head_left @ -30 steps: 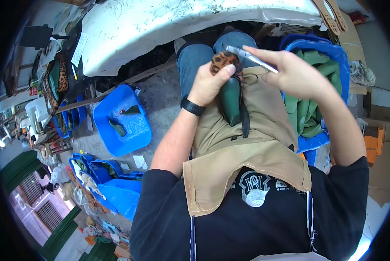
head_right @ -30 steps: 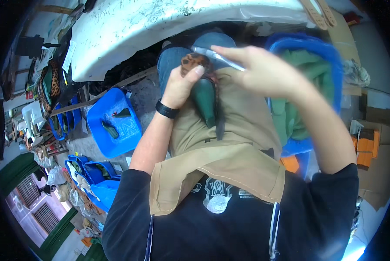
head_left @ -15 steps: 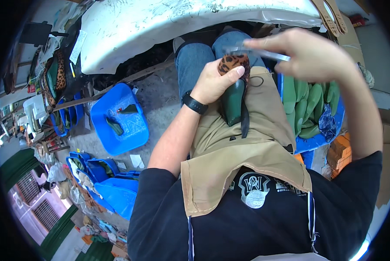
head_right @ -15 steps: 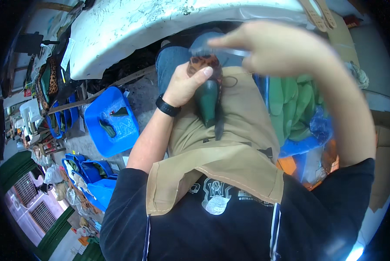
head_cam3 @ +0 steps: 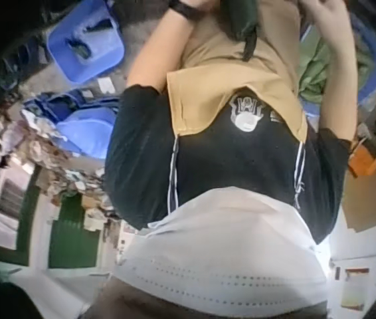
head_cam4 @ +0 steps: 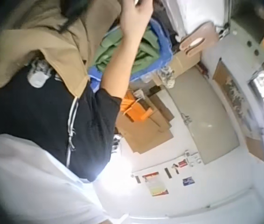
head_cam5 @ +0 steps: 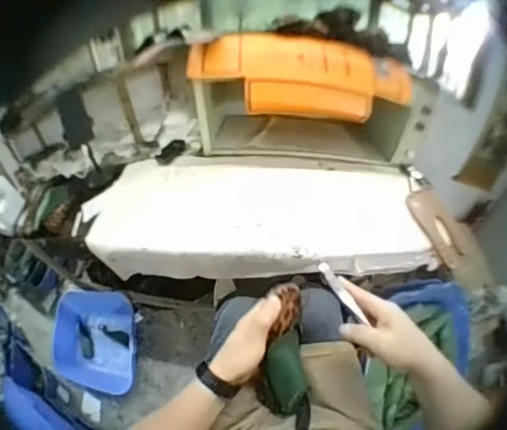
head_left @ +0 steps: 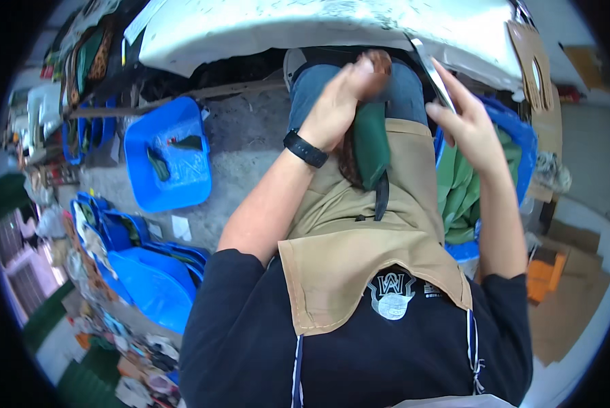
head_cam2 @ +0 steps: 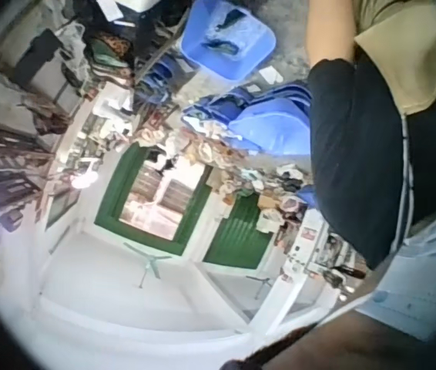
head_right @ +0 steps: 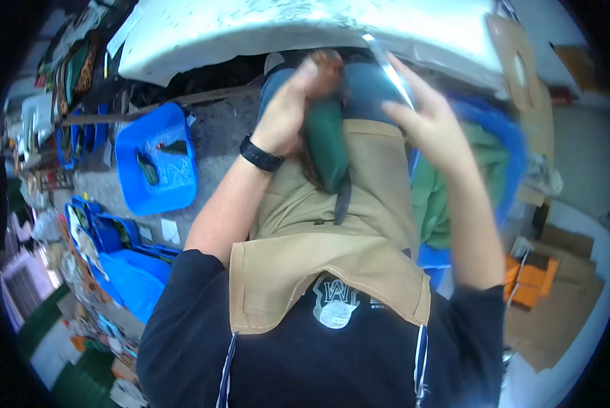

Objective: Performing manual repair and assembly of shoe components at a workbench.

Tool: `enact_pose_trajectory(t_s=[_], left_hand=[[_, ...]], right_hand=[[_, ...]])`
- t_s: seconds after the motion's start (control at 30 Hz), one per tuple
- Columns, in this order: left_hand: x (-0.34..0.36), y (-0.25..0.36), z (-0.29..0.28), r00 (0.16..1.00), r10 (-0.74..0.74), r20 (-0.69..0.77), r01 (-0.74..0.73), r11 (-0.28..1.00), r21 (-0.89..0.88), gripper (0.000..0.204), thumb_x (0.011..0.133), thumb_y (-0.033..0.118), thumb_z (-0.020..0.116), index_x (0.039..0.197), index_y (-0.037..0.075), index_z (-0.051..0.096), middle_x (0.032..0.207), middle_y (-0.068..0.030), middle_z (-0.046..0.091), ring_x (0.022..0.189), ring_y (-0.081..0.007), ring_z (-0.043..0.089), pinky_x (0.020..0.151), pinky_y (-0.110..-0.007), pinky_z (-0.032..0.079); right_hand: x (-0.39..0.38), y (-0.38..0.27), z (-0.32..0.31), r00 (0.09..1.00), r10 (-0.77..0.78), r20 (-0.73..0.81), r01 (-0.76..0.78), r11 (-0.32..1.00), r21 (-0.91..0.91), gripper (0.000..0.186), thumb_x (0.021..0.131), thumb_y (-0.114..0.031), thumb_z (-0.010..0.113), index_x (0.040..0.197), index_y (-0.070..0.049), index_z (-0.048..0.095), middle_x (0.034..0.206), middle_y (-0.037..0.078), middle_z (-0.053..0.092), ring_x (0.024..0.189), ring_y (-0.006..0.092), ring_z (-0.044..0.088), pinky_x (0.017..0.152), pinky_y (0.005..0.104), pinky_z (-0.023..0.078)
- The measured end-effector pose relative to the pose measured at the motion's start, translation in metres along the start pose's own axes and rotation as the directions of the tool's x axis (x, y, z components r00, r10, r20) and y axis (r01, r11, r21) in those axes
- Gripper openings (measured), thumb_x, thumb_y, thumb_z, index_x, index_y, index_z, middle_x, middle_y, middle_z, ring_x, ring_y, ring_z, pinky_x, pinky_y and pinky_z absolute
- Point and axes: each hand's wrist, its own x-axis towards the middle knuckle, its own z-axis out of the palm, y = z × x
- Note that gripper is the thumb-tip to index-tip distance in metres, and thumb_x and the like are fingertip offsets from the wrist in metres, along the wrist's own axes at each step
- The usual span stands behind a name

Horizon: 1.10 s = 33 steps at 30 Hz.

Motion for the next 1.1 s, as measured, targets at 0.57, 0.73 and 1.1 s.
enact_pose_trajectory(t_s=[0.57, 0.73, 1.1], left_hand=[[0.041, -0.021, -0.008, 0.919, 0.283, -0.276, -0.239, 0.954, 0.182, 0.081, 0.086, 0.039, 0.086, 0.139, -0.001, 0.041, 0.125, -0.0241, 0.065, 0.104, -0.0316, 0.07, 0.093, -0.038, 0.056], [0.045, -0.015, -0.005, 0.927, 0.236, -0.291, -0.172, 0.958, 0.228, 0.076, 0.086, 0.039, 0.086, 0.134, 0.0, 0.043, 0.119, -0.0227, 0.067, 0.1, -0.0299, 0.071, 0.09, -0.038, 0.057], [0.041, -0.018, -0.012, 0.919, 0.252, -0.305, -0.181, 0.953, 0.243, 0.071, 0.086, 0.038, 0.085, 0.13, 0.0, 0.044, 0.114, -0.0218, 0.069, 0.098, -0.0292, 0.071, 0.089, -0.038, 0.057]], right_hand=[[0.043, -0.074, 0.019, 0.911, -0.365, -0.191, 0.373, 0.928, 0.007, 0.057, 0.107, -0.013, 0.054, 0.162, -0.011, 0.044, 0.101, 0.007, 0.069, 0.066, 0.0089, 0.053, 0.058, 0.0197, 0.043], [0.082, -0.095, 0.025, 0.984, -0.17, 0.056, 0.178, 0.906, -0.383, 0.054, 0.107, -0.014, 0.053, 0.161, -0.017, 0.048, 0.106, 0.01, 0.073, 0.064, 0.0083, 0.053, 0.056, 0.02, 0.043], [0.061, -0.103, 0.012, 0.987, -0.133, -0.094, 0.125, 0.989, -0.082, 0.05, 0.111, -0.025, 0.051, 0.16, -0.018, 0.049, 0.073, 0.0, 0.058, 0.057, 0.0063, 0.047, 0.049, 0.0193, 0.035]])
